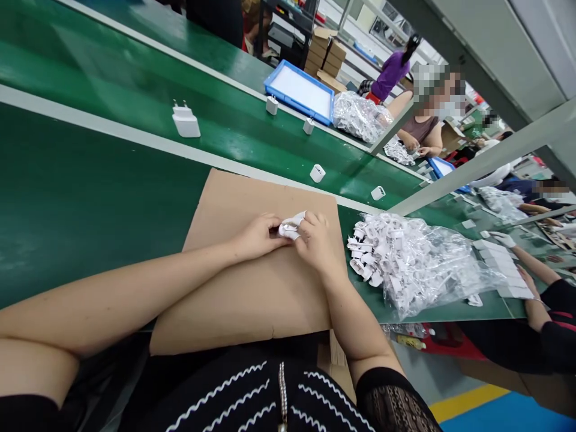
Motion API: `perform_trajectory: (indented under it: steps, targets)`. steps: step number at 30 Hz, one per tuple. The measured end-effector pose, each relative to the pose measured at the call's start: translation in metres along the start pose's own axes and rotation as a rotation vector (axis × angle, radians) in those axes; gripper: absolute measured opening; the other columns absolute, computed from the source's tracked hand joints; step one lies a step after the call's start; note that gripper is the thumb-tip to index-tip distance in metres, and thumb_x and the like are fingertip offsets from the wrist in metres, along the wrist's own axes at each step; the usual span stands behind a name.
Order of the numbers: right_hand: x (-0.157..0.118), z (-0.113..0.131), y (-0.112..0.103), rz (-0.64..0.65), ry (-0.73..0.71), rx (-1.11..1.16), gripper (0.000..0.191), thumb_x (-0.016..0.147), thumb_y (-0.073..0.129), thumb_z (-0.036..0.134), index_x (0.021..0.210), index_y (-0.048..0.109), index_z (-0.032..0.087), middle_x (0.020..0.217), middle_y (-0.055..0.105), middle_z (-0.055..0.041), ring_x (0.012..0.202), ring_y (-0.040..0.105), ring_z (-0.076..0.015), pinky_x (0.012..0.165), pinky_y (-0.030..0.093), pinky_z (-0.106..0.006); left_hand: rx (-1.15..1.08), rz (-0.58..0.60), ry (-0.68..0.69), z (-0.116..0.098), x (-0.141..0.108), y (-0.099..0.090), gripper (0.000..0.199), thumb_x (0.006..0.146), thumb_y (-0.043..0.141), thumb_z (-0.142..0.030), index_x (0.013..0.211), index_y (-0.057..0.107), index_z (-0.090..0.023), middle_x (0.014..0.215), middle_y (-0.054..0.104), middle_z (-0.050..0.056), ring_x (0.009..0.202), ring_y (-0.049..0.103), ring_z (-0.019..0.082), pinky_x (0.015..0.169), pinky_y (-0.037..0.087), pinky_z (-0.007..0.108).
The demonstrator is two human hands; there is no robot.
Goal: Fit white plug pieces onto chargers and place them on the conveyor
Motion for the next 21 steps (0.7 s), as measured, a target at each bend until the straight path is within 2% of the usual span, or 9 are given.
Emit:
perform_trajectory:
  steps: [6, 13, 16, 18, 21]
  targets:
    - [0.004, 0.006, -0.005, 0.002, 0.037, -0.011, 0.017, 0.078, 0.059, 0.006, 0.080, 0.064, 0.022, 0.098, 0.059, -0.0051, 0.099, 0.052, -0.0245, 0.108, 0.035, -0.044, 0.006, 0.015, -0.001, -0.001, 0.001, 0.000, 0.028, 0.079, 0.077, -0.047, 0.081, 0.073, -0.019, 0.083, 0.065, 0.005, 0.086, 0.063, 0.025, 0.078, 0.048, 0.036]
    - [0.004, -0.004, 0.000, 0.001, 0.112, 0.013, 0.013, 0.075, 0.060, 0.009, 0.075, 0.063, 0.022, 0.093, 0.059, -0.0035, 0.095, 0.054, -0.0229, 0.105, 0.036, -0.043, 0.022, 0.031, -0.005, -0.003, 0.001, 0.001, 0.030, 0.078, 0.077, -0.050, 0.082, 0.073, -0.020, 0.083, 0.065, 0.005, 0.085, 0.063, 0.026, 0.076, 0.048, 0.036]
    - [0.003, -0.006, 0.002, -0.020, 0.145, 0.029, 0.015, 0.075, 0.063, 0.009, 0.081, 0.069, 0.022, 0.097, 0.061, -0.0035, 0.099, 0.055, -0.0232, 0.108, 0.035, -0.043, 0.039, 0.022, -0.016, -0.004, 0.000, 0.001, 0.032, 0.078, 0.075, -0.052, 0.080, 0.073, -0.020, 0.081, 0.064, 0.005, 0.084, 0.062, 0.026, 0.075, 0.048, 0.036]
    - [0.001, -0.010, 0.006, -0.029, 0.188, 0.116, 0.019, 0.078, 0.065, 0.011, 0.089, 0.073, 0.023, 0.099, 0.063, -0.0030, 0.101, 0.057, -0.0228, 0.107, 0.036, -0.043, 0.057, 0.016, -0.026, -0.005, -0.001, 0.001, 0.033, 0.079, 0.073, -0.053, 0.080, 0.073, -0.020, 0.079, 0.063, 0.005, 0.084, 0.062, 0.026, 0.075, 0.048, 0.037]
    - [-0.002, -0.014, 0.014, -0.061, 0.252, 0.274, 0.023, 0.083, 0.068, 0.017, 0.102, 0.076, 0.026, 0.099, 0.065, -0.0015, 0.101, 0.060, -0.0218, 0.107, 0.039, -0.041, 0.051, 0.010, -0.032, -0.008, -0.002, 0.002, 0.033, 0.080, 0.070, -0.050, 0.091, 0.075, -0.020, 0.087, 0.069, 0.006, 0.089, 0.064, 0.027, 0.079, 0.050, 0.038]
Point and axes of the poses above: each hand's wrist, its own x-axis towards the middle knuckle, its own y-axis out of the palm, z = x × y, the point moved 7 cm from there along x, towards the middle knuckle
